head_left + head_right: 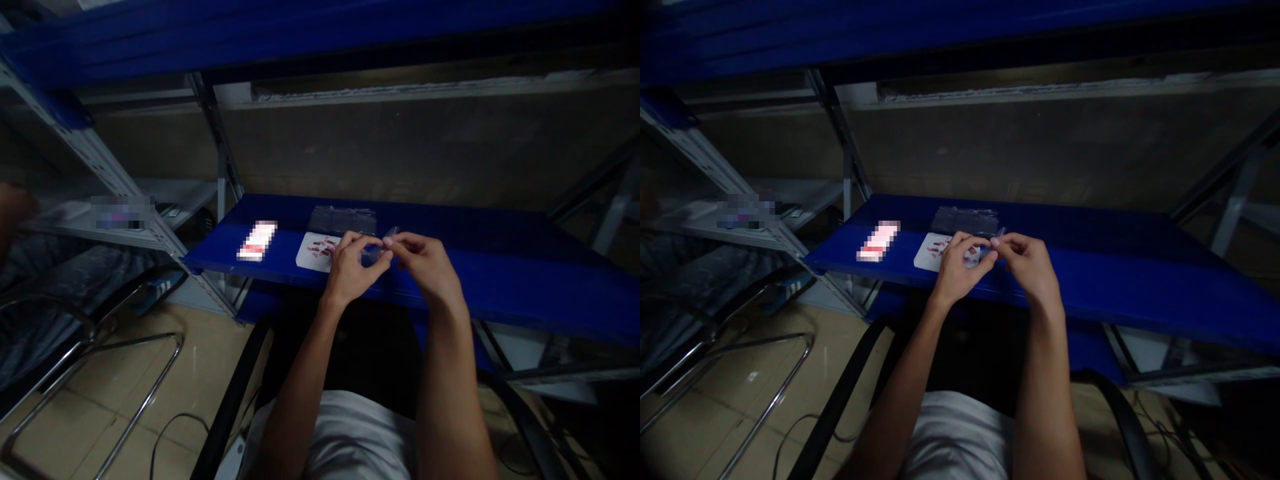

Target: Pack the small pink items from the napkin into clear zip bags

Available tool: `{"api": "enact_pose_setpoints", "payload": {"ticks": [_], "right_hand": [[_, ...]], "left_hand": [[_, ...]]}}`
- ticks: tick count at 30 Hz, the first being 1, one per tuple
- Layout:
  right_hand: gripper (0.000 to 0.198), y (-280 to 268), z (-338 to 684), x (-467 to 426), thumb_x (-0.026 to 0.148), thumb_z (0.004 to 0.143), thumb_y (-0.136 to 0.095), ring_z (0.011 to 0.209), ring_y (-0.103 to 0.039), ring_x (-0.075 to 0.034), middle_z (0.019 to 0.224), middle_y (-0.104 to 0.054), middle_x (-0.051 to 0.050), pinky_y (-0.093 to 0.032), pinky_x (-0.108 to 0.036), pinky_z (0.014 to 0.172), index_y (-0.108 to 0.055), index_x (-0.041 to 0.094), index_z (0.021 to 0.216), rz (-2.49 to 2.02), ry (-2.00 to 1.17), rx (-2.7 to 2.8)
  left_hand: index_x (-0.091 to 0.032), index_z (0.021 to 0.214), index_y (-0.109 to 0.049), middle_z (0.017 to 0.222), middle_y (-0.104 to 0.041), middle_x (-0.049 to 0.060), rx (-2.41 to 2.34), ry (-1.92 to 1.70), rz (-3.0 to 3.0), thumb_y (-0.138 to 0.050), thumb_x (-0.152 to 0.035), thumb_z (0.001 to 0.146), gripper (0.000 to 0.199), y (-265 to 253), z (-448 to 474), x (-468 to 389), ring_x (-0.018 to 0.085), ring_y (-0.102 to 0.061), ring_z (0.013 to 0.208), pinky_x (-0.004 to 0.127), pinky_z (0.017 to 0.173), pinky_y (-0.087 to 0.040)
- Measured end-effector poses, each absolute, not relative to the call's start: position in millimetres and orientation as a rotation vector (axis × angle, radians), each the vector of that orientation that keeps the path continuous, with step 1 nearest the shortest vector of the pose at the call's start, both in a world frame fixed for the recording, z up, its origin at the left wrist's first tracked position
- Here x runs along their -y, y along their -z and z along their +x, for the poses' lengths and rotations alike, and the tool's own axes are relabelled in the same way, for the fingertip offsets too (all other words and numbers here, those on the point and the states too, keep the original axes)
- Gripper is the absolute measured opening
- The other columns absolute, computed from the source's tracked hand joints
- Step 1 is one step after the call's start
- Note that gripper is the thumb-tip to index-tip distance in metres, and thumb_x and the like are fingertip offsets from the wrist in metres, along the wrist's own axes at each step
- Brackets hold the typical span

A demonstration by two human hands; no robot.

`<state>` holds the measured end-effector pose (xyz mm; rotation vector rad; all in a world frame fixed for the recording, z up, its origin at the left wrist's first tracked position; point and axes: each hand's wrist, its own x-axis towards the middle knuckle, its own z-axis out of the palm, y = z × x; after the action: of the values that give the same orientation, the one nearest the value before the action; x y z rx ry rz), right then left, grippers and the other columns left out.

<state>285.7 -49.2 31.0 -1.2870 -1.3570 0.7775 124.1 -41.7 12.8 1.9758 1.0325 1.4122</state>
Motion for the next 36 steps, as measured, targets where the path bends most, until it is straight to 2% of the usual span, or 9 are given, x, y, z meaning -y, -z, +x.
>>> {"api": "enact_pose_setpoints", "payload": {"ticks": [8,13,17,24,30,36], "right_hand": [[0.046,-26.5,275.1,46.3,0.061,0.074,-0.082,0.075,-0.069,-0.023,0.082,-0.075,-0.01,-0.047,-0.028,0.056,-0.077,0.018,0.086,-1.284,-0.856,1.38],[0.038,-24.9,274.5,42.6,0.053,0.077,-0.079,0.08,-0.071,-0.024,0.086,-0.077,-0.01,-0.055,-0.034,0.072,-0.077,0.017,0.089,-1.254,-0.83,1.426],[0.034,-24.8,272.7,42.0,0.051,0.078,-0.077,0.082,-0.072,-0.026,0.089,-0.078,-0.01,-0.056,-0.037,0.079,-0.077,0.019,0.087,-1.24,-0.835,1.467],[0.027,-15.6,264.7,37.1,0.047,0.083,-0.071,0.081,-0.073,-0.026,0.087,-0.078,-0.01,-0.055,-0.035,0.076,-0.075,0.02,0.085,-1.315,-0.725,1.452],[0.022,-17.0,262.1,36.0,0.04,0.088,-0.064,0.076,-0.072,-0.025,0.08,-0.077,-0.009,-0.05,-0.033,0.072,-0.073,0.021,0.081,-1.425,-0.567,1.568],[0.022,-23.8,252.7,42.1,0.03,0.09,-0.057,0.066,-0.066,-0.022,0.072,-0.074,-0.007,-0.041,-0.031,0.065,-0.069,0.021,0.074,-1.532,-0.353,1.689]], "left_hand": [[-0.022,0.096,-0.078,0.099,-0.072,0.004,-1.182,-1.438,1.976,-0.07,-0.019,0.093,0.009,-8.3,121.6,36.3,0.018,-0.069,0.095,0.03,0.094,-0.053],[-0.02,0.089,-0.076,0.093,-0.077,0.003,-1.132,-1.414,1.829,-0.068,-0.018,0.093,0.01,-9.4,119.9,33.8,0.016,-0.071,0.082,0.028,0.085,-0.056],[-0.02,0.088,-0.073,0.092,-0.078,0.003,-1.113,-1.383,1.727,-0.065,-0.018,0.094,0.01,-5.2,120.1,31.3,0.017,-0.073,0.085,0.029,0.085,-0.057],[-0.022,0.092,-0.064,0.098,-0.073,0.007,-1.233,-1.389,2.007,-0.051,-0.013,0.099,0.017,-4.0,120.4,34.8,0.021,-0.069,0.097,0.033,0.093,-0.053],[-0.022,0.089,-0.061,0.093,-0.071,0.006,-1.325,-1.372,2.022,-0.051,-0.01,0.098,0.018,-3.2,121.1,33.2,0.022,-0.067,0.093,0.033,0.091,-0.052],[-0.022,0.089,-0.059,0.098,-0.071,0.008,-1.352,-1.386,2.043,-0.048,-0.009,0.099,0.019,-0.4,120.5,33.5,0.023,-0.065,0.097,0.034,0.092,-0.051]]}}
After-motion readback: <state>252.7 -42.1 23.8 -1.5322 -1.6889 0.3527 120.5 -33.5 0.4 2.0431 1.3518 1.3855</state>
